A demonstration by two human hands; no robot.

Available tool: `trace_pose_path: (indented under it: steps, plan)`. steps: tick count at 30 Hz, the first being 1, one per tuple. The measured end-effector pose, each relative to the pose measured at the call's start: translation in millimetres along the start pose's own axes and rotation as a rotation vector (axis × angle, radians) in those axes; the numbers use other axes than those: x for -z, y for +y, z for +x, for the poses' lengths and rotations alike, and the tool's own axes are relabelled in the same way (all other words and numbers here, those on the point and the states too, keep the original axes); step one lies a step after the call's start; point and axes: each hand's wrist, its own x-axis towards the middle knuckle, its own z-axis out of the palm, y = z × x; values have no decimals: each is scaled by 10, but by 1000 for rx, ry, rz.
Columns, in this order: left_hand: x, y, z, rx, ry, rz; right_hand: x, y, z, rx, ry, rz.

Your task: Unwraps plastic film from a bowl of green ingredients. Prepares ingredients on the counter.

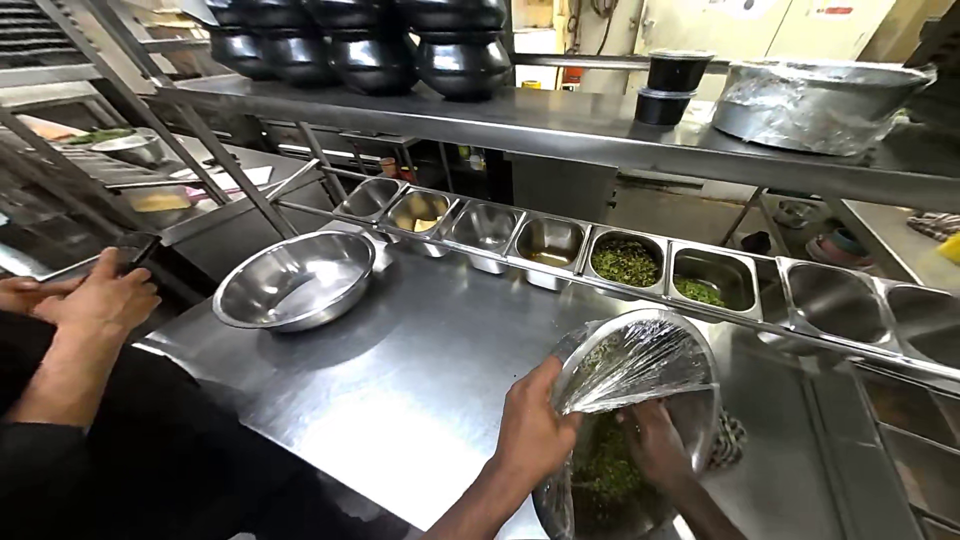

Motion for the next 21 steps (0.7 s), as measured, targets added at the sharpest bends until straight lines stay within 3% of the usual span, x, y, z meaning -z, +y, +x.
trace_pose_path:
  steps: [3,9,14,21]
  plan:
    - [-24,-6,-39,-28,45,-5,-164,-211,-231,-142,-100,131]
    - [2,-25,-27,-52,94,-9,-391,-592,-463,-229,-178,451]
    - [79,-77,20,29,20,24,-280,-674,-492,39,-365,100]
    - [133,-331,170,212,-75,47,351,-116,-421,249,-574,-315]
